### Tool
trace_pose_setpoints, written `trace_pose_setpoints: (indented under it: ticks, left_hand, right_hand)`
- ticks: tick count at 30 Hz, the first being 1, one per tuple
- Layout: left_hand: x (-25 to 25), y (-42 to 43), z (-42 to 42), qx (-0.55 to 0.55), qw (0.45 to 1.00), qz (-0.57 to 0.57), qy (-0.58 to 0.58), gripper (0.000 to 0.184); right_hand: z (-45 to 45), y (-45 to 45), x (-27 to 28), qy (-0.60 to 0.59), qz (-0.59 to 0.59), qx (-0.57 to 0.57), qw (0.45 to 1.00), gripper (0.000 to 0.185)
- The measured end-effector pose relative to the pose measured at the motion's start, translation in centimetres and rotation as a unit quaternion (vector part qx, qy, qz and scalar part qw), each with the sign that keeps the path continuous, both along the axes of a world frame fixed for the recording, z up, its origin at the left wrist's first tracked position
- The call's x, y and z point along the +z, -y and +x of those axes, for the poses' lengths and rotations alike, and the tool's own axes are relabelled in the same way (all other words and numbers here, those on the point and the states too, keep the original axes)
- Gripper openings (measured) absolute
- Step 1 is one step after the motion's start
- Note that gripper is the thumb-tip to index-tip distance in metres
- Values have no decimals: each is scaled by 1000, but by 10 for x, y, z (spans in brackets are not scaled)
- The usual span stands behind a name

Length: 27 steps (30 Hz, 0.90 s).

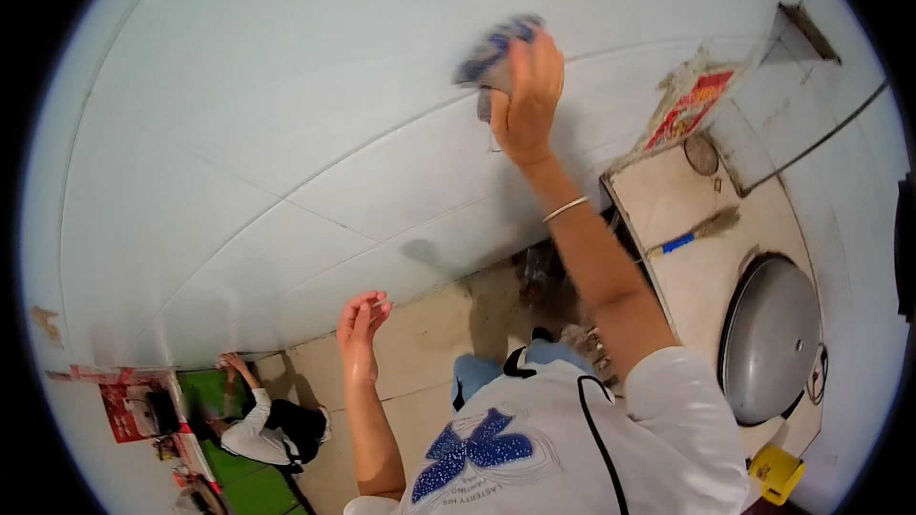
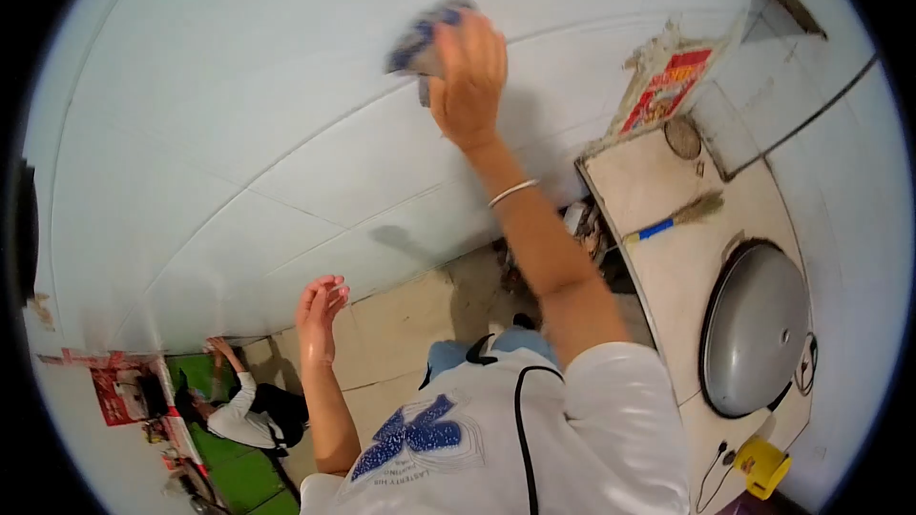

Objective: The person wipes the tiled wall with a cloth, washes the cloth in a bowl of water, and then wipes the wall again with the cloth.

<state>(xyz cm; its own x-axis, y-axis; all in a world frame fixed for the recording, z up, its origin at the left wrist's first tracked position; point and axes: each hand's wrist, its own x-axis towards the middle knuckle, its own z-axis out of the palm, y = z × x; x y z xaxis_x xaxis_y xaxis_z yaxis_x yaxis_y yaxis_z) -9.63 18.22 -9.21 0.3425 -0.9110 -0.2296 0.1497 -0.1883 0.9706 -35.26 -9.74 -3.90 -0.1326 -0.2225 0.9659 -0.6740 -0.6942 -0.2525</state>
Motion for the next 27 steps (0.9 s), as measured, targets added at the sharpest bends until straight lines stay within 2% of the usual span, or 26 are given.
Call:
trace_pose_setpoints:
  ticks: [2, 4, 6, 8, 9, 11, 12, 14, 15, 16, 18, 19, 20, 22, 23, 24, 26, 27]
  left_hand:
    - [18, 10, -13, -20, 999, -9, 38, 23]
    - [36, 31, -14, -53, 995, -34, 80, 22]
    - [48, 49, -6, -70, 978, -101, 167, 20]
    - [53, 66, 10, -108, 971, -122, 176, 19]
    - [61, 76, 13, -97, 955, -155, 235, 19]
    - [71, 94, 15, -71, 908, -252, 327, 20]
    - [75, 101, 18, -93, 907, -254, 323, 20]
    - [82, 117, 25, -62, 768, -383, 509, 19]
    - [85, 124, 29, -71, 741, -410, 526, 19]
    - [89, 134, 30, -86, 741, -417, 519, 19]
    - [96, 150, 27, -49, 648, -488, 582, 21]
    - [100, 157, 26, -40, 628, -493, 601, 24]
    - [103, 166, 20, -50, 629, -500, 593, 24]
    - [110, 182, 10, 18, 544, -535, 646, 28]
    - [111, 190, 8, 38, 532, -539, 652, 29]
    - [113, 197, 5, 34, 531, -541, 651, 29]
    - [117, 208, -1, 71, 452, -554, 696, 26]
    - [118, 211, -5, 75, 449, -561, 691, 22]
  right_hand:
    - [15, -7, -65, 205, 130, -32, 970, 65]
    - [25, -17, -107, 404, 281, -21, 871, 66]
    - [39, -23, -154, 506, 373, -42, 776, 66]
    - [52, -42, -183, 504, 499, -14, 705, 66]
    - [60, -50, -189, 517, 494, -33, 698, 66]
    - [84, -59, -193, 476, 478, -3, 738, 65]
    - [98, -64, -185, 447, 457, -28, 768, 64]
    - [117, -71, -145, 384, 432, -52, 814, 59]
    - [123, -73, -127, 359, 376, -51, 853, 58]
    - [123, -74, -100, 314, 342, -67, 883, 59]
    - [112, -73, -56, 269, 258, -57, 926, 61]
    - [101, -66, -41, 261, 221, -65, 937, 61]
    - [87, -56, -32, 252, 182, -72, 948, 61]
    - [57, -34, -25, 266, 162, -104, 944, 60]
    - [41, -21, -27, 281, 143, -123, 941, 60]
    - [21, -4, -35, 297, 132, -165, 931, 61]
    - [-28, 33, -65, 342, 127, -222, 904, 61]
    - [-57, 47, -87, 369, 128, -239, 889, 61]
